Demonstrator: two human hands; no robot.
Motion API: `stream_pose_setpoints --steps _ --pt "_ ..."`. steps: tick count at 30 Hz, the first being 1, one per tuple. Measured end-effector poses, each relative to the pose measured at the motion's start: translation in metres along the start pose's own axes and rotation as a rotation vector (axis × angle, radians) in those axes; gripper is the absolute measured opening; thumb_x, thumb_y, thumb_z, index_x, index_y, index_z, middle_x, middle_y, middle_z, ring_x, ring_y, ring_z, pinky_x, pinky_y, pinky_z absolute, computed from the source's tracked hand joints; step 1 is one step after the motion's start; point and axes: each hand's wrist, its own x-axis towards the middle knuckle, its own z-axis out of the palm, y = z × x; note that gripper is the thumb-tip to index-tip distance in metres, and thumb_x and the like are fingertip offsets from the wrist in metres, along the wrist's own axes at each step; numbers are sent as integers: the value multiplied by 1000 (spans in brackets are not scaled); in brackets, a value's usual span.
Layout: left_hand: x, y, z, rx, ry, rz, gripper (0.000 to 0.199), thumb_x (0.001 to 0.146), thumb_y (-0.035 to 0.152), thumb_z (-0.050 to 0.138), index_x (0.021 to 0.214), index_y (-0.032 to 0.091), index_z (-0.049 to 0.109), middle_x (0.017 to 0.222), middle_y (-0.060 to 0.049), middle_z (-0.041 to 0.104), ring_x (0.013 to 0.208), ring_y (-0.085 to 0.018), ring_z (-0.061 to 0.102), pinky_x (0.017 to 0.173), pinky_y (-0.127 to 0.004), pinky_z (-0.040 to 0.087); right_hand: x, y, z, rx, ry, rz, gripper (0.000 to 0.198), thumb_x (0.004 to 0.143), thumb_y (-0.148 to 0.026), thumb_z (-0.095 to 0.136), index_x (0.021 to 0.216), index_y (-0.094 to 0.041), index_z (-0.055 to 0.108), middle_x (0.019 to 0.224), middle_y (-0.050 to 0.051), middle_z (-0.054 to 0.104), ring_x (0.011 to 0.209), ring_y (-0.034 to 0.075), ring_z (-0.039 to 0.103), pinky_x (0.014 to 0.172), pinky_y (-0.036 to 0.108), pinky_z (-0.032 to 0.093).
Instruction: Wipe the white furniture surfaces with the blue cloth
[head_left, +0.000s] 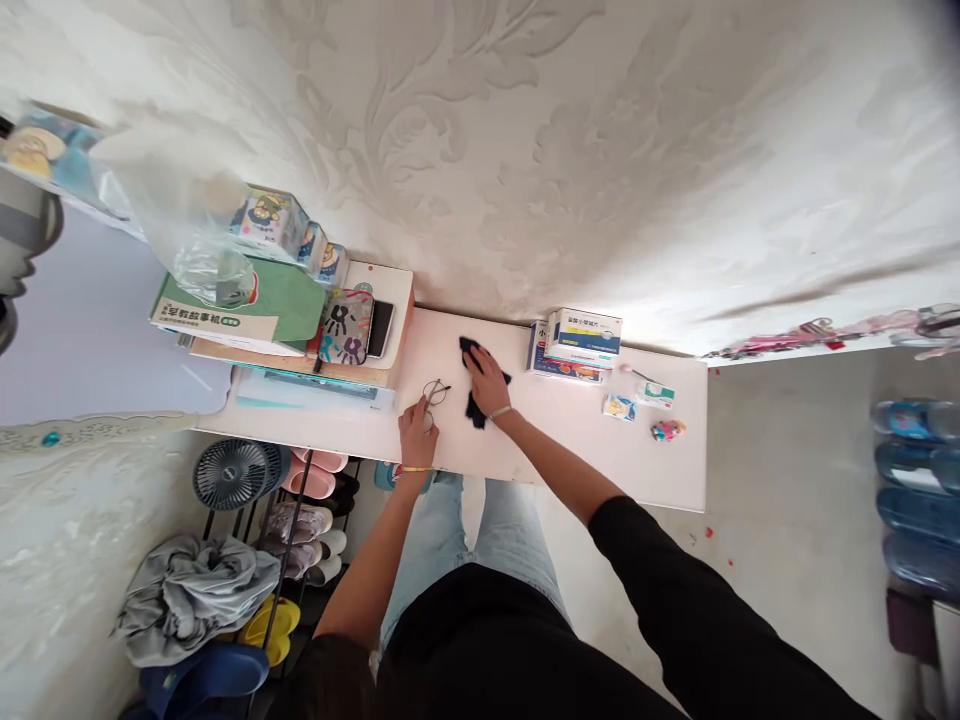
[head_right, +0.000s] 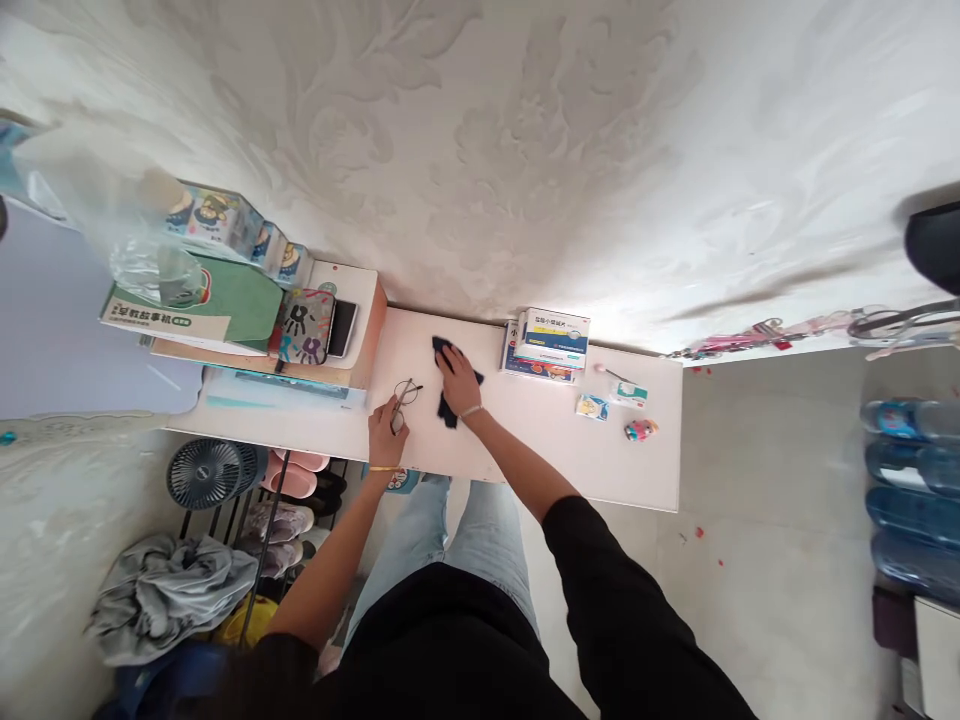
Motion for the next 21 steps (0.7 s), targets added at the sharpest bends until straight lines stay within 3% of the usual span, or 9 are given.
stream_pose_setpoints --steps 4,6,8,11,14,18,21 --pt "-21 -19 -18 -84 18 -109 57 75 17 73 132 21 68 121 -14 69 108 -28 69 98 -47 58 105 -17 23 35 7 -4 60 94 -2 37 152 -8 50 163 17 43 158 27 32 133 50 26" --pt "-34 -24 -27 -151 32 -161 53 78 24 74 131 19 68 119 -14 71 102 -25 71 91 -42 61 129 -27 31 46 -5 -11 61 94 -1 36 152 -8 50 162 17 44 157 27 33 134 49 24" --pt "-47 -23 -38 -225 47 -194 53 81 30 73 133 18 67 121 -15 71 104 -23 72 90 -39 62 131 -35 36 63 -35 -54 60 94 -1 35 152 -8 50 162 16 44 157 27 32 134 50 23" --pt "-56 -9 -54 -315 77 -203 59 83 37 75 138 19 63 130 -15 69 112 -22 70 94 -36 60 100 -47 43 113 -116 -171 59 96 -2 34 151 -9 51 162 15 45 158 25 31 133 51 24" --pt "-39 17 -60 -350 118 -119 60 81 38 79 137 22 65 134 -12 67 118 -22 67 96 -33 58 46 -61 50 142 -189 -293 55 97 -4 36 149 -10 55 160 17 48 156 26 34 132 53 27" --pt "19 50 -36 -131 125 68 54 83 26 75 136 22 66 131 -11 67 113 -22 67 98 -34 57 -26 -75 55 145 -260 -419 45 99 -9 43 138 -11 65 145 18 63 149 26 46 130 53 34" --pt "62 59 -6 11 100 82 55 81 14 70 136 19 66 132 -13 66 116 -24 66 104 -37 54 -68 -75 49 151 -306 -501 43 99 -10 46 138 -15 65 142 14 66 146 24 49 128 51 37"
